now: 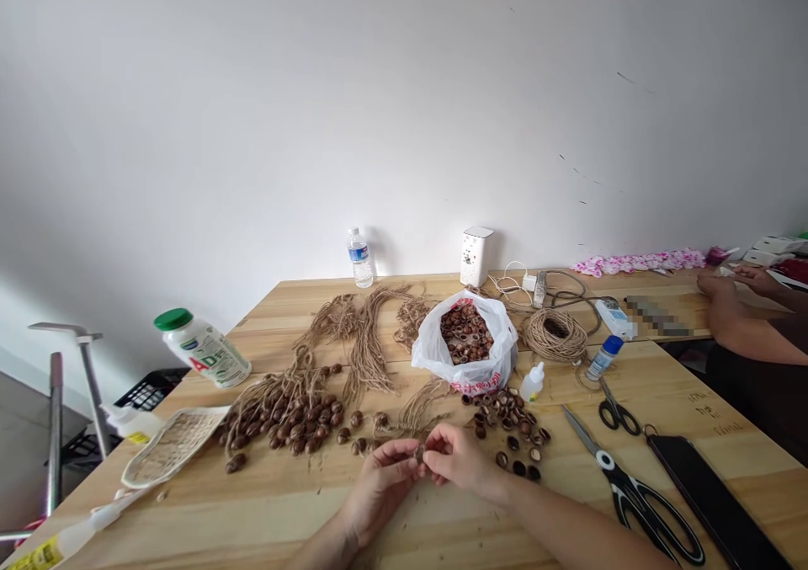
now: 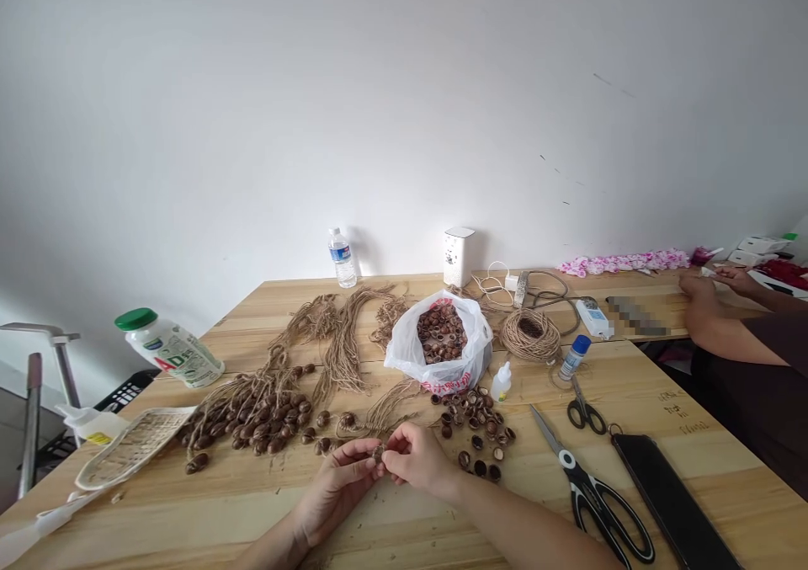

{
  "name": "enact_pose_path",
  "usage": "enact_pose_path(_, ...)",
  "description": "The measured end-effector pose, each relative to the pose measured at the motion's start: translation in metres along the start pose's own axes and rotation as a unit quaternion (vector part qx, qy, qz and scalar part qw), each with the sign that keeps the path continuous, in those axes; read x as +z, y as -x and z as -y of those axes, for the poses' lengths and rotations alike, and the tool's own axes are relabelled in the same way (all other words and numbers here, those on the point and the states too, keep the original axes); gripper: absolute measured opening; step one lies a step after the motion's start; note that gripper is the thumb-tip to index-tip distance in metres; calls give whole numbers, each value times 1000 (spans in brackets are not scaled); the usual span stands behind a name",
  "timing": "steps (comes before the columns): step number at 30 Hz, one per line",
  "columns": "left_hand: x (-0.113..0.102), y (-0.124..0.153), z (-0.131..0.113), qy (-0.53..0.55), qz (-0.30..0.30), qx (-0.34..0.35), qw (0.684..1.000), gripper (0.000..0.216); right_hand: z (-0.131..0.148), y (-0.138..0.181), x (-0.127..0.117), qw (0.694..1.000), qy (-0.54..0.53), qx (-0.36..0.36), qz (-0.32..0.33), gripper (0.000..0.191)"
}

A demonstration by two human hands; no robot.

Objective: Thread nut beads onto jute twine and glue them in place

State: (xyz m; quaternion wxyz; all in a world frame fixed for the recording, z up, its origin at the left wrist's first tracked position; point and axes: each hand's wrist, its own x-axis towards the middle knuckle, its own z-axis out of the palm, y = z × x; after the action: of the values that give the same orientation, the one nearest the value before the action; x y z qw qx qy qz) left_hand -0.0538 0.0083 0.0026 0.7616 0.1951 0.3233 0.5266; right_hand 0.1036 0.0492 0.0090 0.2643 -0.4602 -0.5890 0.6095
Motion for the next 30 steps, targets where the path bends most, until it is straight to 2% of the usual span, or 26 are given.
enact_pose_path(15,4,5,1,-11,-41,-21,999,27,-1,5,1,999,-33,7,6,10)
enact_pose_path(23,-1,0,6,3,-26,-8,1000,24,-2,0,1,999,-39,23,-1,11)
enact_pose_path(30,-4,0,3,-1,-7,-5,1000,26,-2,1,2,1000,-19,5,2,10)
